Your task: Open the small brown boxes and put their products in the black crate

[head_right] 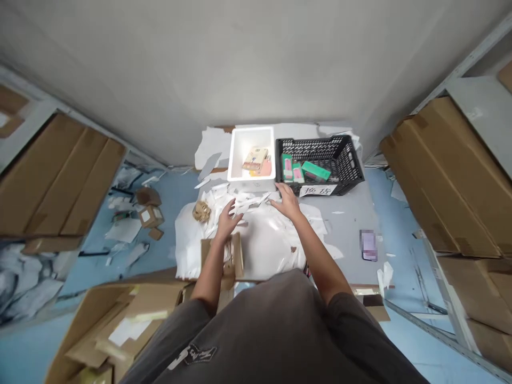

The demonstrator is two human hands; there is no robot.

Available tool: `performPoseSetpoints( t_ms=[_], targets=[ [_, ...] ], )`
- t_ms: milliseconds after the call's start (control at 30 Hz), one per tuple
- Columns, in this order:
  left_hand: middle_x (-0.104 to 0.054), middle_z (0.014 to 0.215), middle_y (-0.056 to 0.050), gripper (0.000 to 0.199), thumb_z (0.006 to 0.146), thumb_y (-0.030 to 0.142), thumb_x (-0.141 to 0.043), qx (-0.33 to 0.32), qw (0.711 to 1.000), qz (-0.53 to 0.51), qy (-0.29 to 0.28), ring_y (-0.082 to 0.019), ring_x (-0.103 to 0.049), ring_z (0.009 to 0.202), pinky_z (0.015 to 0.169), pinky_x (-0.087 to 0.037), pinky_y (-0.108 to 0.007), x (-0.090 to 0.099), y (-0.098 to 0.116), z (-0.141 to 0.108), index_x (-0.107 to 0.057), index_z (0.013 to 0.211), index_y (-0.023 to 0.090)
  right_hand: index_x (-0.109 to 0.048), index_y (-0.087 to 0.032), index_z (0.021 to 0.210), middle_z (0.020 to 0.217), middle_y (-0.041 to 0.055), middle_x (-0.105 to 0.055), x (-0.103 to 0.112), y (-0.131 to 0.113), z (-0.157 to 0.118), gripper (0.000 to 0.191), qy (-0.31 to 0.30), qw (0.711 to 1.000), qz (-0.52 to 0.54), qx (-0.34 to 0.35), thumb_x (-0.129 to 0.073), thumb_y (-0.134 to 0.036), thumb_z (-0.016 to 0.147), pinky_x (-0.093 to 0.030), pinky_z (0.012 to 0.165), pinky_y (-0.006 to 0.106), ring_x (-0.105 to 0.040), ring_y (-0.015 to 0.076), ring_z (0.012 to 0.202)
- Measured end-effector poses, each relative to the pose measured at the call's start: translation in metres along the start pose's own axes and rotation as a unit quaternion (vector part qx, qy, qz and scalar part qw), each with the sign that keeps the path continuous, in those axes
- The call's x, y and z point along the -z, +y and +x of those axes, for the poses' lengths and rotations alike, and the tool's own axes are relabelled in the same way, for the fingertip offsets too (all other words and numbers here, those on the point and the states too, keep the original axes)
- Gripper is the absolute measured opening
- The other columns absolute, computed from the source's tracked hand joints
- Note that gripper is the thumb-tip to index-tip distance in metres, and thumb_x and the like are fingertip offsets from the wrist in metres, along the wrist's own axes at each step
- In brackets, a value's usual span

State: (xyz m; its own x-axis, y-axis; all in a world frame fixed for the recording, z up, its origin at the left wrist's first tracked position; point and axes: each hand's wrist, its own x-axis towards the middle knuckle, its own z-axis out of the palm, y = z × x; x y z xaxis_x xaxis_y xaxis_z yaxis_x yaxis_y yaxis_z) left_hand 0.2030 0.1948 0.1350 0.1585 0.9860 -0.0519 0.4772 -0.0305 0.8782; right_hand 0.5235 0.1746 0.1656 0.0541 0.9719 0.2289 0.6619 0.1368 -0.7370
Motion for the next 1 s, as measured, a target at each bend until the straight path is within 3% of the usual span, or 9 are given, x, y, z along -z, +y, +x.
performPoseSetpoints(
  t_ms=[100,233,300,367,500,633,767,867,1000],
  targets=[
    [-0.065,0.152,-0.013,0.062,0.084,0.025,-0.076,-0.019,0.996,0.079,-0.024,-0.034,-0.06,0.142,0.118,-0.053,-0.053,0.049,-0.038,-0.057,-0.067,0.146,0.023,-0.06,-0.027,0.155,0.153,0.0132,-0.059,-0.044,-0.044,-0.034,0.069,-0.048,0.999,0.011,0.004,-0.077,-0.035,0.088,-0.045,0.125,0.054,-0.054,0.0362,0.145],
    [-0.069,0.146,-0.014,0.056,0.08,0.019,-0.08,-0.012,0.981,0.159,-0.111,-0.037,-0.057,0.145,0.129,-0.042,-0.057,0.09,-0.084,-0.133,-0.074,0.135,0.022,-0.062,-0.028,0.153,0.147,0.0124,-0.06,-0.122,-0.102,-0.089,0.063,-0.128,0.988,0.085,-0.019,-0.072,-0.035,0.091,-0.062,0.103,0.048,-0.069,0.0312,0.119],
    [-0.066,0.15,-0.014,0.059,0.076,0.019,-0.085,0.002,0.971,0.194,-0.143,-0.041,-0.047,0.155,0.132,-0.038,-0.06,0.1,-0.102,-0.169,-0.076,0.134,0.023,-0.065,-0.028,0.149,0.143,0.012,-0.061,-0.163,-0.127,-0.12,0.057,-0.179,0.979,0.095,-0.019,-0.072,-0.034,0.093,-0.063,0.103,0.047,-0.07,0.03,0.117],
    [-0.059,0.158,-0.016,0.065,0.072,0.021,-0.092,0.015,0.959,0.226,-0.169,-0.047,-0.031,0.164,0.133,-0.032,-0.064,0.105,-0.116,-0.201,-0.076,0.134,0.023,-0.07,-0.027,0.142,0.146,0.0131,-0.061,-0.197,-0.145,-0.151,0.054,-0.233,0.971,0.052,-0.02,-0.079,-0.032,0.089,-0.057,0.113,0.051,-0.064,0.0337,0.131],
    [-0.041,0.175,-0.015,0.05,0.071,0.024,-0.098,0.029,0.939,0.265,-0.217,-0.052,-0.015,0.168,0.134,-0.022,-0.071,0.098,-0.138,-0.242,-0.082,0.119,0.023,-0.073,-0.023,0.136,0.17,0.0196,-0.04,-0.234,-0.153,-0.211,0.068,-0.333,0.931,-0.093,-0.114,-0.098,-0.025,0.072,-0.046,0.122,0.061,-0.033,0.0475,0.16],
    [-0.045,0.174,-0.01,0.005,0.091,0.019,-0.078,0.016,0.943,0.258,-0.208,-0.044,-0.014,0.17,0.136,-0.026,-0.066,0.084,-0.151,-0.254,-0.083,0.091,0.02,-0.075,-0.021,0.127,0.185,0.0145,-0.008,-0.241,-0.139,-0.254,0.062,-0.355,0.906,-0.137,-0.185,-0.102,-0.03,0.071,-0.05,0.118,0.062,-0.025,0.0517,0.164],
    [-0.057,0.165,-0.009,0.019,0.099,0.016,-0.063,-0.016,0.962,0.214,-0.171,-0.037,-0.021,0.17,0.133,-0.036,-0.063,0.079,-0.143,-0.258,-0.08,0.091,0.022,-0.081,-0.023,0.107,0.185,0.0068,-0.015,-0.229,-0.131,-0.257,0.037,-0.329,0.926,-0.121,-0.142,-0.098,-0.03,0.075,-0.055,0.116,0.056,-0.04,0.0452,0.159],
    [-0.057,0.166,-0.007,0.015,0.1,0.023,-0.064,-0.053,0.971,0.185,-0.139,-0.037,-0.025,0.169,0.132,-0.035,-0.066,0.077,-0.118,-0.259,-0.079,0.098,0.024,-0.081,-0.024,0.1,0.183,0.0043,-0.023,-0.198,-0.13,-0.249,0.019,-0.284,0.945,-0.109,-0.117,-0.09,-0.029,0.084,-0.056,0.116,0.057,-0.048,0.0403,0.155],
    [-0.054,0.168,-0.004,0.018,0.104,0.029,-0.062,-0.111,0.978,0.141,-0.11,-0.034,-0.021,0.17,0.136,-0.028,-0.066,0.051,-0.059,-0.258,-0.08,0.104,0.028,-0.079,-0.024,0.097,0.183,0.006,-0.024,-0.126,-0.123,-0.26,0.013,-0.182,0.976,-0.077,-0.094,-0.087,-0.031,0.089,-0.055,0.115,0.059,-0.048,0.0406,0.156]
  ],
)
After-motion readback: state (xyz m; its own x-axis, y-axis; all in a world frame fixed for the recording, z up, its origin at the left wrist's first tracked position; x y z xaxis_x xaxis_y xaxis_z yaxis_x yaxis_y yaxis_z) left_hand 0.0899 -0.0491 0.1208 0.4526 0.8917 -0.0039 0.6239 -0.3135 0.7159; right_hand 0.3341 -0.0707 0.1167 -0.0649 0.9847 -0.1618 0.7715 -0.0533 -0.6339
